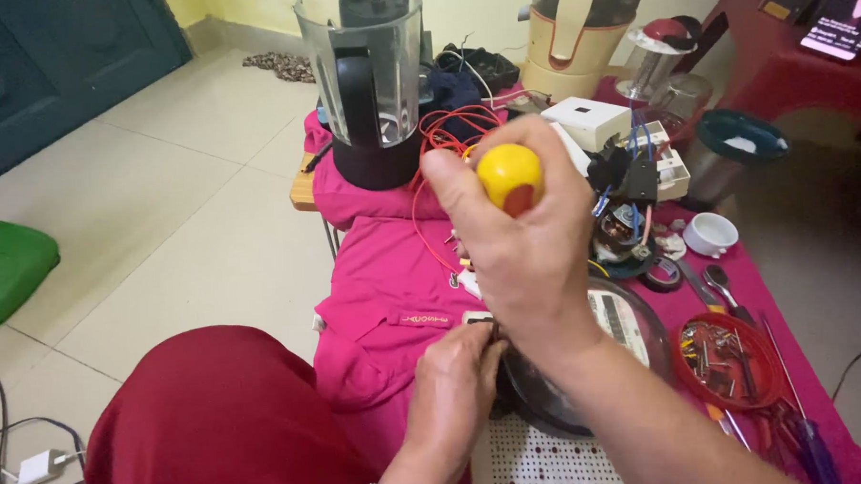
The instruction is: Securing screws on an electric meter and mounting it onto a base plate using a screwdriver.
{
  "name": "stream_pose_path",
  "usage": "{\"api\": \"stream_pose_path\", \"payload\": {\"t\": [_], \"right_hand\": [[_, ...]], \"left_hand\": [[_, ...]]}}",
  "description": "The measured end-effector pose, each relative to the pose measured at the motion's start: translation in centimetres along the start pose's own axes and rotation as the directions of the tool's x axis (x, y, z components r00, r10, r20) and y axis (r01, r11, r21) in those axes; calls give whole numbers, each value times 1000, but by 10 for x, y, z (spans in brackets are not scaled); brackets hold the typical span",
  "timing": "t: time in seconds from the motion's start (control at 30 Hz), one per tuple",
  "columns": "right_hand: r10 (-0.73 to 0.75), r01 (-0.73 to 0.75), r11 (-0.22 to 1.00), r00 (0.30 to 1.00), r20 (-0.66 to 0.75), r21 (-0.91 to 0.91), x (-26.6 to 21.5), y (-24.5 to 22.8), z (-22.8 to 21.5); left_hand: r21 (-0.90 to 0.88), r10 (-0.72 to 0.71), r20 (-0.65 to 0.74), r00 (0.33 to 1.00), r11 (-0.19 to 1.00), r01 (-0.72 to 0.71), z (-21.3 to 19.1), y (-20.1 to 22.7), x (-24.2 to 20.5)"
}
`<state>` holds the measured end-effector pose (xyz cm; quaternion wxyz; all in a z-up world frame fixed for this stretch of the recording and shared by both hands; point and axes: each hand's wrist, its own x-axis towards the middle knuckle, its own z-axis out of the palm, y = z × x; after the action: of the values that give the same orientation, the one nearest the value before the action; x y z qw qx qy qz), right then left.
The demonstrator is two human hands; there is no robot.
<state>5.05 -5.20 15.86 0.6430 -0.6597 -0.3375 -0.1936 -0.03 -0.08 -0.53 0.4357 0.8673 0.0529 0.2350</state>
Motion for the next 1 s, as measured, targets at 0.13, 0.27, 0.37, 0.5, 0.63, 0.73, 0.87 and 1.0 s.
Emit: {"api": "stream_pose_path", "payload": {"t": [0.13, 0.27, 0.37, 0.5, 0.63, 0.73, 0.87, 1.0], "right_hand": [[116, -208, 957, 912, 393, 201, 19, 2, -22], [107, -319, 889, 843, 527, 330, 32, 14, -30], [174, -352, 878, 867, 468, 325, 25, 15, -24], [-12, 10, 1000, 999, 40, 26, 0, 7, -6], [89, -86, 995, 991, -97, 41, 4, 4, -5], [76, -100, 990, 973, 217, 98, 12, 6, -15], [109, -334, 891, 813, 572, 306, 35, 1, -28], [178, -389, 870, 822, 541, 304, 37, 13, -29]], "left_hand": [[-1, -61, 26, 998, 998, 61, -7, 9, -1], [-53, -57, 40, 998, 997, 59, -7, 9, 2], [-42, -49, 31, 998, 998, 50, -4, 6, 1], [-54, -67, 40, 997, 996, 69, -3, 5, -1], [-34, -23, 31, 999, 999, 24, -5, 7, 1], [-83, -98, 71, 993, 991, 104, -9, 11, 0], [-56, -63, 50, 997, 996, 66, -7, 8, 1], [-39, -17, 34, 999, 999, 18, -2, 2, 2]]}}
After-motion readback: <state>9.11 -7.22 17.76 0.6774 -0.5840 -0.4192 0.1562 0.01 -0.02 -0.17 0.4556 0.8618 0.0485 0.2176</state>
